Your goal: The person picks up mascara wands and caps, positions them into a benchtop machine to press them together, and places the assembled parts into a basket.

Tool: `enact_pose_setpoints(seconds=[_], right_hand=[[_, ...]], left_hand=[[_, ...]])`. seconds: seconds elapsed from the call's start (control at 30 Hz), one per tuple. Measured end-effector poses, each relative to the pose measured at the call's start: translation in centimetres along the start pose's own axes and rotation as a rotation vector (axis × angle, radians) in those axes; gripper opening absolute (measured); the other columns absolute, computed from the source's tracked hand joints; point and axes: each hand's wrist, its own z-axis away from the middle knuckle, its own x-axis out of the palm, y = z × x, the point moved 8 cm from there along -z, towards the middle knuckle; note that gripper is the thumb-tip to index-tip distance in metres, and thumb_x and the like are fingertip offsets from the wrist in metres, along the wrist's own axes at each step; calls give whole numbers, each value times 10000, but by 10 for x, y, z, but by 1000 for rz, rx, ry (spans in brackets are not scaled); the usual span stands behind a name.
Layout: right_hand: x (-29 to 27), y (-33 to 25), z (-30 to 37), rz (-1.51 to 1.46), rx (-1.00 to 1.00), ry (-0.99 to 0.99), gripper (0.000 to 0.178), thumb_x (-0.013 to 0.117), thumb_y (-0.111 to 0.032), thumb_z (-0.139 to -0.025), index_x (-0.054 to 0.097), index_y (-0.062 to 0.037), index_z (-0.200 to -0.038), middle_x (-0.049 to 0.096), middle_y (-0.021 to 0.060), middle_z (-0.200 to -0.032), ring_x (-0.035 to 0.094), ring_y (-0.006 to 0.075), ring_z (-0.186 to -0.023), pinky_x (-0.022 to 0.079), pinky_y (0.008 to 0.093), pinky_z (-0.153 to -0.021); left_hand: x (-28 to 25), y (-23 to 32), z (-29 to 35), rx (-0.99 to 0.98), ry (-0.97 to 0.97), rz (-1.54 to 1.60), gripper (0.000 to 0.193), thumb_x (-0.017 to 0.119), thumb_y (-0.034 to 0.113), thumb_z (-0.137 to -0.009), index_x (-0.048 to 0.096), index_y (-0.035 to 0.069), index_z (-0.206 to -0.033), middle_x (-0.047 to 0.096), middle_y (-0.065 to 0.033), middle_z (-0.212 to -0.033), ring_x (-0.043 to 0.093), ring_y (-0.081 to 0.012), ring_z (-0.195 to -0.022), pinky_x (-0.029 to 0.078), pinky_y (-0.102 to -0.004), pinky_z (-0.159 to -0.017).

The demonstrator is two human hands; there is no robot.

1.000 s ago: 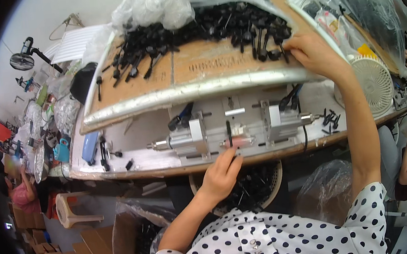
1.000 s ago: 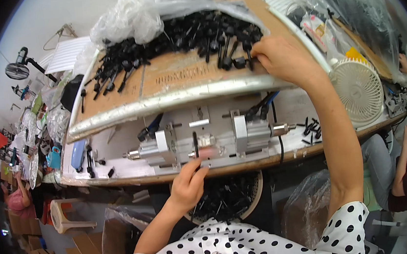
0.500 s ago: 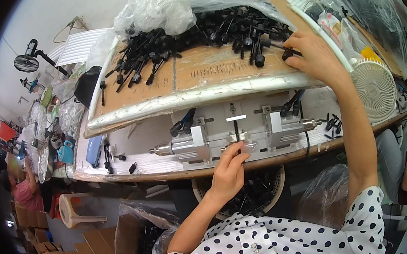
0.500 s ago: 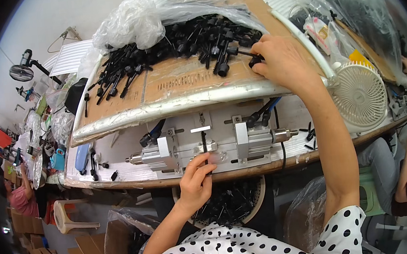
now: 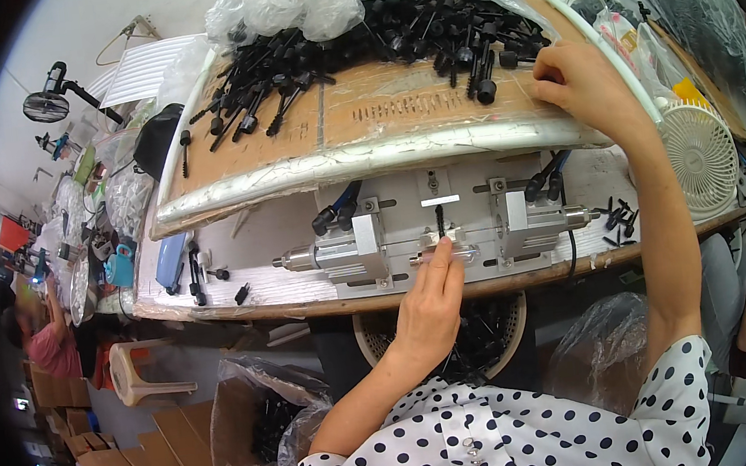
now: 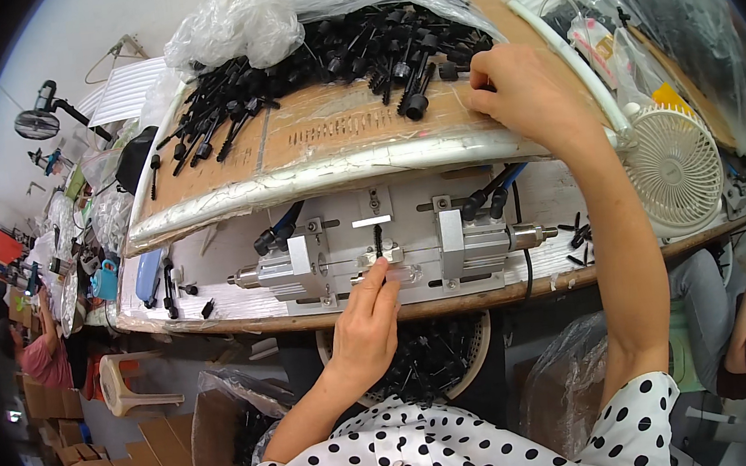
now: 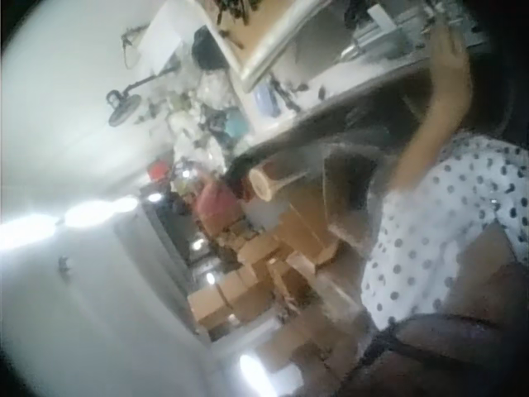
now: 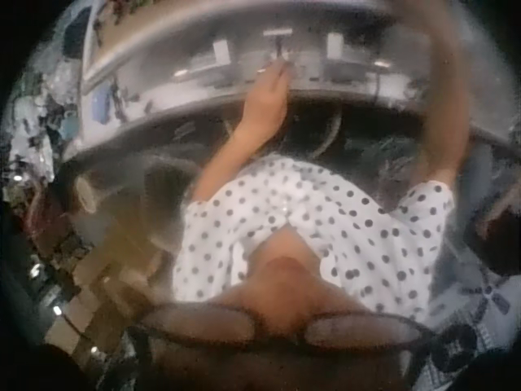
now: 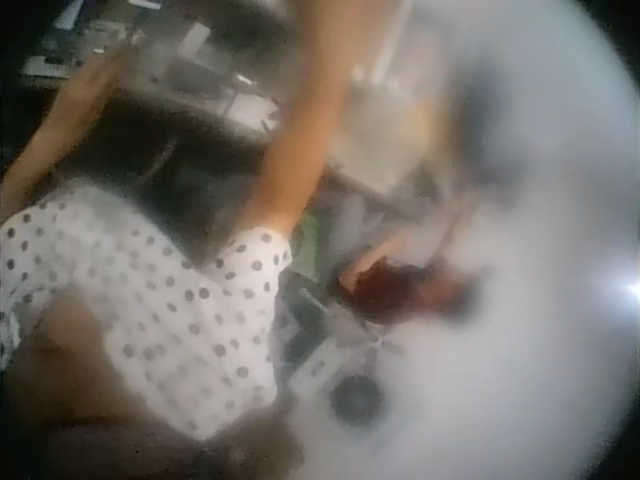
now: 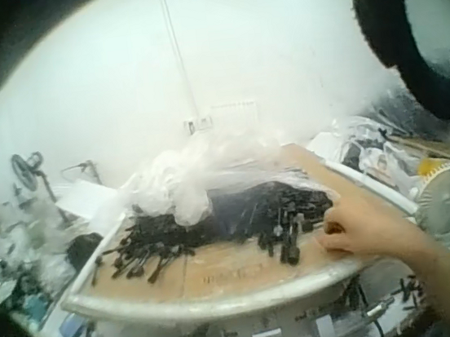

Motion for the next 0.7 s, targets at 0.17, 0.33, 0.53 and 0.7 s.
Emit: enact_pose_setpoints(seconds=[0.17,0.33,0.53,0.7], right_hand=[[-24,19,9,-555,96,-16,252,644,-240,-827,667,6,-874,629,54,-762,587,102,-664,432,221,-559],[-24,40,2,-1230,143,28,346,620,-289,-880,620,35,-1003,617,56,-813,600,94,-713,465,174,-549],[-8,36,18,-1515,131,136,402,635,-310,-869,594,48,-1046,620,97,-873,626,169,-767,497,233,-603],[0,-52,91,-1234,-316,-229,329,818,-257,-646,697,17,-782,635,121,-745,647,279,-813,494,353,-701]], left_hand=[[0,-4,1,-43,21,84,405,547,-118,-689,508,-85,-1091,465,-250,-1253,550,-381,-997,482,-399,-835],[2,-7,0,-92,29,115,337,578,-86,-738,503,-69,-1065,463,-255,-1248,540,-409,-1048,475,-407,-854],[-6,0,1,39,-22,122,273,622,-15,-751,543,-76,-1005,503,-240,-1194,569,-372,-1010,490,-388,-840],[-63,13,-5,324,-270,470,369,729,162,-698,600,-22,-991,607,-160,-1049,598,-293,-923,484,-385,-796]])
